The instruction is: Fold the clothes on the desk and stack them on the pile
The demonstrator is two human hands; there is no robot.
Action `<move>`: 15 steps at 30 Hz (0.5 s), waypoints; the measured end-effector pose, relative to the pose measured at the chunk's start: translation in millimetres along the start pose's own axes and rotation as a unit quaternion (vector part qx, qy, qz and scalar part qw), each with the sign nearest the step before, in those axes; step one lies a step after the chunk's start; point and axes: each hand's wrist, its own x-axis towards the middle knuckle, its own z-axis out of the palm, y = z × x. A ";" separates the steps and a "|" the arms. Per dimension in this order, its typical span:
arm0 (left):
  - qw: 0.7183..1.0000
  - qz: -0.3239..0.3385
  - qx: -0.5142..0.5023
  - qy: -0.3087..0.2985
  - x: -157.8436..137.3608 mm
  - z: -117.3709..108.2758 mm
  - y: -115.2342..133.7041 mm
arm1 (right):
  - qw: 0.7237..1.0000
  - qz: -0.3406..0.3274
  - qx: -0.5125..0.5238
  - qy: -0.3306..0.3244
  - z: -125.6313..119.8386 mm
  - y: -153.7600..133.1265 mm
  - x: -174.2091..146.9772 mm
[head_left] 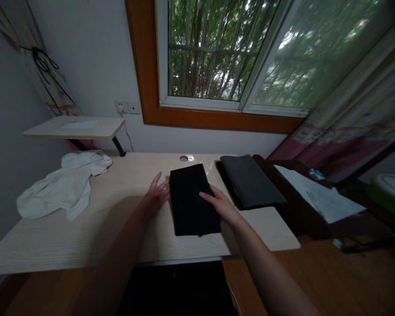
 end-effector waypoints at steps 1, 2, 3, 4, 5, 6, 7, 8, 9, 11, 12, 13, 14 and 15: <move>1.000 0.005 -0.006 0.003 1.8 -1.7 -1.1 | 1.000 0.004 -0.024 -0.002 -14.7 -13.6 2.1; 1.000 0.011 -0.009 0.005 3.2 -3.4 -1.8 | 0.999 0.009 -0.045 0.002 -30.4 -27.9 4.2; 1.000 0.015 -0.009 0.003 4.1 -4.8 -2.1 | 0.998 0.013 -0.066 0.010 -46.5 -42.5 6.3; 1.000 0.017 -0.007 0.001 4.5 -6.1 -2.2 | 0.995 0.015 -0.093 0.017 -62.6 -57.0 8.7; 1.000 0.018 -0.004 -0.002 4.8 -7.0 -2.2 | 0.992 0.013 -0.125 0.028 -78.4 -71.1 11.4; 1.000 0.017 -0.001 -0.004 4.8 -7.6 -2.2 | 0.987 0.007 -0.152 0.045 -93.5 -84.4 14.6; 1.000 0.015 0.002 -0.006 4.9 -7.9 -2.2 | 0.983 0.001 -0.175 0.060 -108.0 -96.4 18.3; 1.000 0.013 0.005 -0.006 4.9 -7.9 -2.2 | 0.977 -0.007 -0.194 0.084 -121.7 -107.0 22.5; 1.000 0.010 0.008 -0.006 4.9 -7.8 -2.3 | 0.973 -0.009 -0.208 0.105 -134.8 -115.7 27.2; 1.000 0.006 0.013 -0.006 4.8 -7.5 -2.6 | 0.971 0.006 -0.207 0.123 -159.3 -126.5 37.2; 1.000 0.003 0.015 -0.006 4.6 -7.4 -2.7 | 0.972 0.018 -0.196 0.132 -170.8 -128.3 41.9; 1.000 0.003 0.017 -0.006 4.4 -7.3 -2.8 | 0.973 0.036 -0.185 0.134 -181.8 -127.9 46.0; 1.000 0.002 0.018 -0.006 4.2 -7.4 -3.0 | 0.972 0.061 -0.180 0.139 -192.0 -125.3 49.2; 1.000 0.001 0.018 -0.005 3.9 -7.5 -3.2 | 0.969 0.086 -0.180 0.149 -201.3 -120.8 51.3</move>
